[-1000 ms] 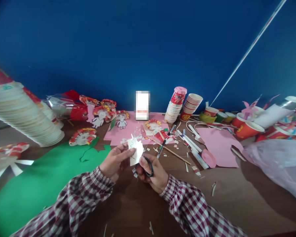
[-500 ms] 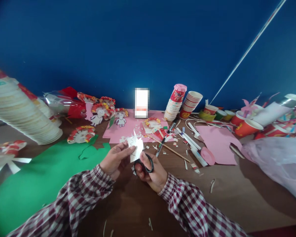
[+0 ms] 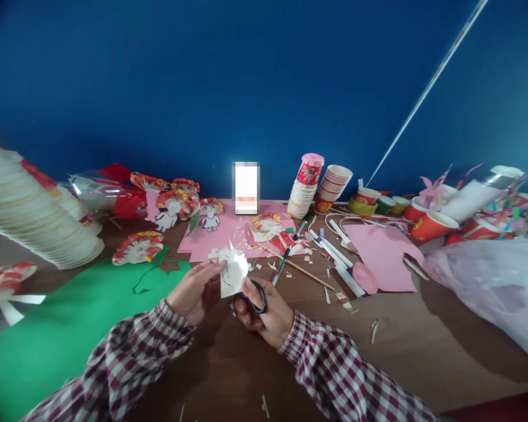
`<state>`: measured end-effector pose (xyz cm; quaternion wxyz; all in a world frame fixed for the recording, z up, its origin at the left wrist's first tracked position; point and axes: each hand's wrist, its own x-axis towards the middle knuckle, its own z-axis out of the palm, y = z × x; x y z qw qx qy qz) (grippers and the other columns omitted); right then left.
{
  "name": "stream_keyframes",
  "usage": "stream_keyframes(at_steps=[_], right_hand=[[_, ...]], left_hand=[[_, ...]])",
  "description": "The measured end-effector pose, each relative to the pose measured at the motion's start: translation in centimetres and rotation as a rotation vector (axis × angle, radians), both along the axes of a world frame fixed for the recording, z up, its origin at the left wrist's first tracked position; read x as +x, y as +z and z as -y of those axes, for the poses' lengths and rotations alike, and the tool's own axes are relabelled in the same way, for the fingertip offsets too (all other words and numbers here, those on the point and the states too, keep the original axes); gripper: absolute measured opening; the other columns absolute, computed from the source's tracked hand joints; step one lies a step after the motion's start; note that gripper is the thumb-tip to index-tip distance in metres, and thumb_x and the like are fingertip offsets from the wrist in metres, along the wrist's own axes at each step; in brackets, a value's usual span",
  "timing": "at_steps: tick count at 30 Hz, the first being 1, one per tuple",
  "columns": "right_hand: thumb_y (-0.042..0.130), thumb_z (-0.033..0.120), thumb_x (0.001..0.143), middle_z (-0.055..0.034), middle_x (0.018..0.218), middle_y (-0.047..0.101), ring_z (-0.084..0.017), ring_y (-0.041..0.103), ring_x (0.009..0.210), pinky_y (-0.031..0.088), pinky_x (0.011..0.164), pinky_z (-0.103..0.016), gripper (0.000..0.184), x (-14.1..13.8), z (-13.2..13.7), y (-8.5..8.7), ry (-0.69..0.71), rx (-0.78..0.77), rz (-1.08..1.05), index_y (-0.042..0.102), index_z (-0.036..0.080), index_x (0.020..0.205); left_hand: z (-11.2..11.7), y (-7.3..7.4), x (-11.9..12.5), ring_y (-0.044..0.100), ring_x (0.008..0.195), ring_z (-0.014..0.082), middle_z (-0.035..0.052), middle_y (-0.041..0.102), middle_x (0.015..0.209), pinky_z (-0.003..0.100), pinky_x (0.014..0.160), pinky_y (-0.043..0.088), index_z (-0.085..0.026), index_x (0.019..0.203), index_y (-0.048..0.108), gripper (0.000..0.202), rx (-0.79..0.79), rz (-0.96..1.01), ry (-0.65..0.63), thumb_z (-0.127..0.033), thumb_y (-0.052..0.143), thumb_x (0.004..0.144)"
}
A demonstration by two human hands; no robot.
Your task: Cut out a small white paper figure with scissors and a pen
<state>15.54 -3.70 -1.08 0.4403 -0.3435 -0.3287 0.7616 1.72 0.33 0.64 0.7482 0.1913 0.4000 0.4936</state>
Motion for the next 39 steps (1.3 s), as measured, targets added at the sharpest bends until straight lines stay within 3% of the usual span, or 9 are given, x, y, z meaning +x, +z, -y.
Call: stream_keyframes(at_steps=[7,16,26,39], right_hand=[[0.061,0.051,0.076,0.0052,0.055,0.046,-0.002,0.037,0.039,0.013,0.032,-0.013,0.040,-0.04,0.08,-0.01,-0.001,-0.006,0.004,0.043,0.016,0.071],[0.062,0.054,0.073,0.0046,0.056,0.048,-0.002,0.036,0.040,0.013,0.033,-0.012,0.041,0.14,0.03,-0.12,0.000,-0.083,-0.019,0.047,0.016,0.072],[0.062,0.054,0.073,0.0046,0.055,0.048,-0.002,0.036,0.040,0.015,0.031,-0.010,0.042,0.08,0.01,0.07,0.001,-0.110,-0.037,0.046,0.015,0.069],[0.062,0.055,0.073,0.0045,0.055,0.048,-0.002,0.037,0.040,0.013,0.032,-0.012,0.042,0.00,0.03,0.00,-0.008,-0.084,-0.017,0.046,0.016,0.071]], left_hand=[[-0.10,-0.05,-0.06,0.048,0.040,0.0030,-0.0057,0.053,0.050,0.011,0.036,0.037,-0.014,0.065,0.053,0.023,-0.006,-0.062,-0.036,-0.019,0.075,0.059],[-0.05,0.18,0.24,0.047,0.038,0.0015,-0.0059,0.052,0.050,0.010,0.039,0.042,-0.014,0.062,0.052,0.020,-0.047,0.004,-0.034,-0.012,0.071,0.064],[-0.03,-0.37,0.09,0.049,0.041,0.0024,-0.0043,0.054,0.053,0.011,0.042,0.045,-0.013,0.066,0.055,0.018,0.004,0.008,-0.058,-0.014,0.073,0.063],[0.10,0.05,0.22,0.046,0.040,0.0019,-0.0062,0.051,0.050,0.011,0.041,0.042,-0.014,0.062,0.051,0.025,-0.013,-0.008,-0.042,-0.015,0.075,0.060]])
